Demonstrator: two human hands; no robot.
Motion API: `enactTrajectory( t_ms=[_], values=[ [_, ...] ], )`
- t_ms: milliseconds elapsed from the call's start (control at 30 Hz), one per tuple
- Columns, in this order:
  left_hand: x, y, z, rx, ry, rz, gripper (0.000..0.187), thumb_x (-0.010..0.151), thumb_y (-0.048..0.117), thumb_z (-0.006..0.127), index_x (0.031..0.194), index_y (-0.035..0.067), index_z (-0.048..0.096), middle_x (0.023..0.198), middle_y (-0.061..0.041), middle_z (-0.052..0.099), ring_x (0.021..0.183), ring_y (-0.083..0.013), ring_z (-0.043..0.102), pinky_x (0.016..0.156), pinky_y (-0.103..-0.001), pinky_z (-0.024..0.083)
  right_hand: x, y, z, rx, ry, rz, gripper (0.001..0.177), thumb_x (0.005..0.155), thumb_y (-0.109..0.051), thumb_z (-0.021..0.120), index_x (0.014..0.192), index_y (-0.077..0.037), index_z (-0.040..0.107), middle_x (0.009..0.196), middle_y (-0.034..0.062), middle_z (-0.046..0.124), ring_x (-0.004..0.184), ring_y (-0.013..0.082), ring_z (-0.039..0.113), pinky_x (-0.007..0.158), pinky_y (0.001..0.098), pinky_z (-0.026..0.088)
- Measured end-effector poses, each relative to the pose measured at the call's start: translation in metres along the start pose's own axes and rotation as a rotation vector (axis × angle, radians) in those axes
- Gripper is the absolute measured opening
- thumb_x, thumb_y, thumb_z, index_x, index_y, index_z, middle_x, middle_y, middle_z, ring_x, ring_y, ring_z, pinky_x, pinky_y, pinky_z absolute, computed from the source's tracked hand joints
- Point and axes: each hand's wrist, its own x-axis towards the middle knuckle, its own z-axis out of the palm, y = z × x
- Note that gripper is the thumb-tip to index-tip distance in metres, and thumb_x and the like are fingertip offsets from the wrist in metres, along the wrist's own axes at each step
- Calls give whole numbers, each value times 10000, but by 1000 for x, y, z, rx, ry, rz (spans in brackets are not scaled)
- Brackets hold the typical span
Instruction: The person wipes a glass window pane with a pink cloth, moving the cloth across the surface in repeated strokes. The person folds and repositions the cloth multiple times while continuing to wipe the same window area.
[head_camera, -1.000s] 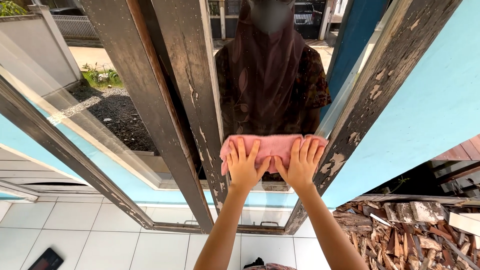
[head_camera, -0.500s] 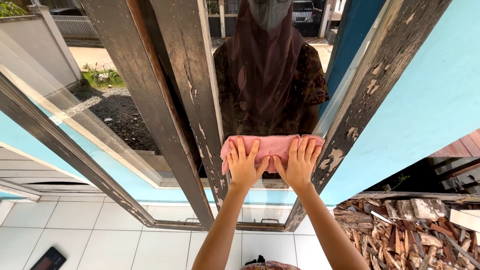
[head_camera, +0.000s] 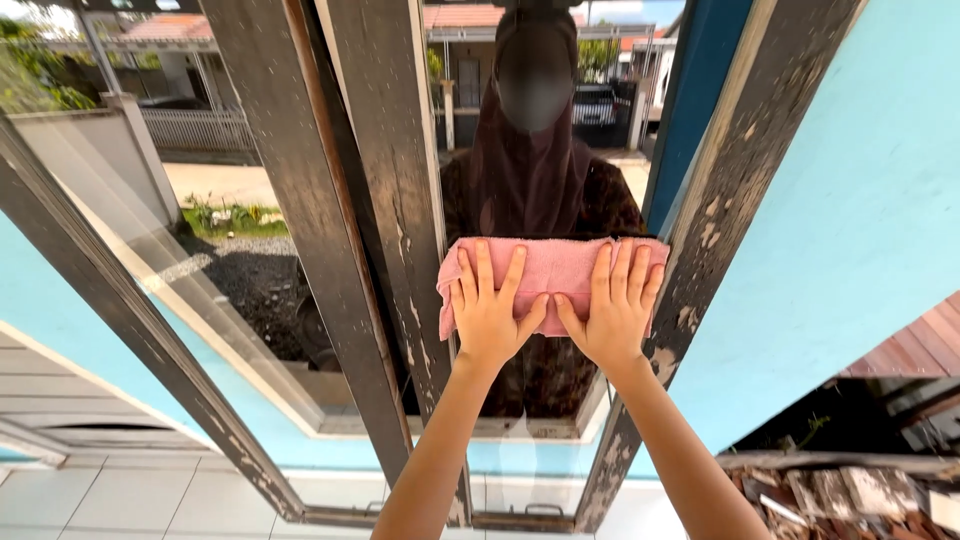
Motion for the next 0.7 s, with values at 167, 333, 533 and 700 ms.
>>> enactTrajectory(
  t_ms=[167, 333, 533, 700],
  values=[
    [52, 1, -10, -29, 66, 31, 748, 852, 660, 531, 1515, 318, 475, 1599, -195, 367, 1468, -470, 313, 1132, -513, 266, 52, 10, -11, 43, 25, -28, 876, 936, -630, 496, 1495, 44, 506, 1582, 283, 408, 1498, 475, 267, 1210, 613, 125],
    [100, 1, -21, -41, 103, 48, 753, 856, 642, 518, 1524, 299, 460, 1610, -196, 345, 1479, -467, 295, 1142, -506, 256, 102, 17, -23, 28, 66, -56, 872, 938, -620, 507, 1513, 35, 484, 1599, 270, 388, 1504, 466, 261, 1218, 600, 121],
    [154, 1, -31, -67, 163, 83, 773, 840, 623, 538, 1529, 281, 457, 1608, -203, 344, 1478, -469, 298, 1157, -522, 245, 152, 24, -32, 40, 87, -78, 866, 947, -601, 509, 1533, 34, 451, 1614, 270, 363, 1513, 462, 237, 1220, 601, 92],
    [190, 1, -38, -54, 175, 102, 815, 815, 615, 551, 1546, 278, 425, 1616, -192, 333, 1485, -465, 290, 1160, -522, 240, 183, 28, -36, 28, 131, -85, 864, 956, -604, 493, 1546, 26, 436, 1615, 261, 362, 1514, 460, 241, 1223, 597, 85]
  ],
)
